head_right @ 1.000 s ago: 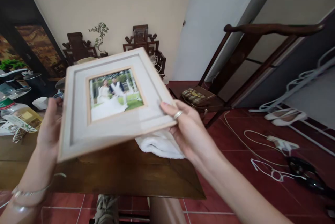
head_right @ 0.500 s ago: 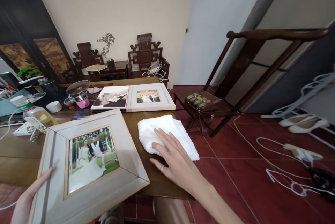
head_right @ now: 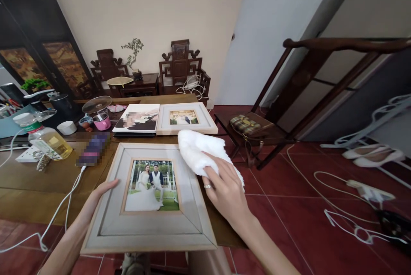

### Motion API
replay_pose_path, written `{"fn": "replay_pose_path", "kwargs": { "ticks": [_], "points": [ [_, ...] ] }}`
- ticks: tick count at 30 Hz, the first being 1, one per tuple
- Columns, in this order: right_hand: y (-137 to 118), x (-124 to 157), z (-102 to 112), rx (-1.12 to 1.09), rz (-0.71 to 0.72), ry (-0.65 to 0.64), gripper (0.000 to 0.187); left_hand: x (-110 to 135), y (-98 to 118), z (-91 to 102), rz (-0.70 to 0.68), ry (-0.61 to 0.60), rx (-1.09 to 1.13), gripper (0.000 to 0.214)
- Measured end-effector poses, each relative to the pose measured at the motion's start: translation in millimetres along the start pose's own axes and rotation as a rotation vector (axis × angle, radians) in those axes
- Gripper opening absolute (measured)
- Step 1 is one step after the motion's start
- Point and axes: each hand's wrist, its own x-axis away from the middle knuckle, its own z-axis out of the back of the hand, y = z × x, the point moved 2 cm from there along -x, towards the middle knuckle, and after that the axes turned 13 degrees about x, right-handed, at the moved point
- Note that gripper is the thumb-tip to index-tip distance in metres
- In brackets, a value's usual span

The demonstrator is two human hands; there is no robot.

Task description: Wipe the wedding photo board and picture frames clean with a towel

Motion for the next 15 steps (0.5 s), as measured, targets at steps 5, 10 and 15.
{"fn": "replay_pose_path", "kwargs": {
  "ticks": [5,10,15],
  "points": [
    [-8.7,-1.1,-3.4,-0.02,0.113,-0.001,0.026,-9.8,0.3,-21.4,-0.009,-0.091,0.099,0.036],
    [-8.5,-1.3,-14.4,-0.02,0.031,-0.143,0.032,-25.0,2.2,-19.9,-0.159,-0.114,-0.089,0.04],
    [-10.4,-3.8,-20.9,-0.05,0.092,-0.222,0.052,-22.1,19.3,-16.6,-0.438,0.011,-0.337,0.031]
  ]
}}
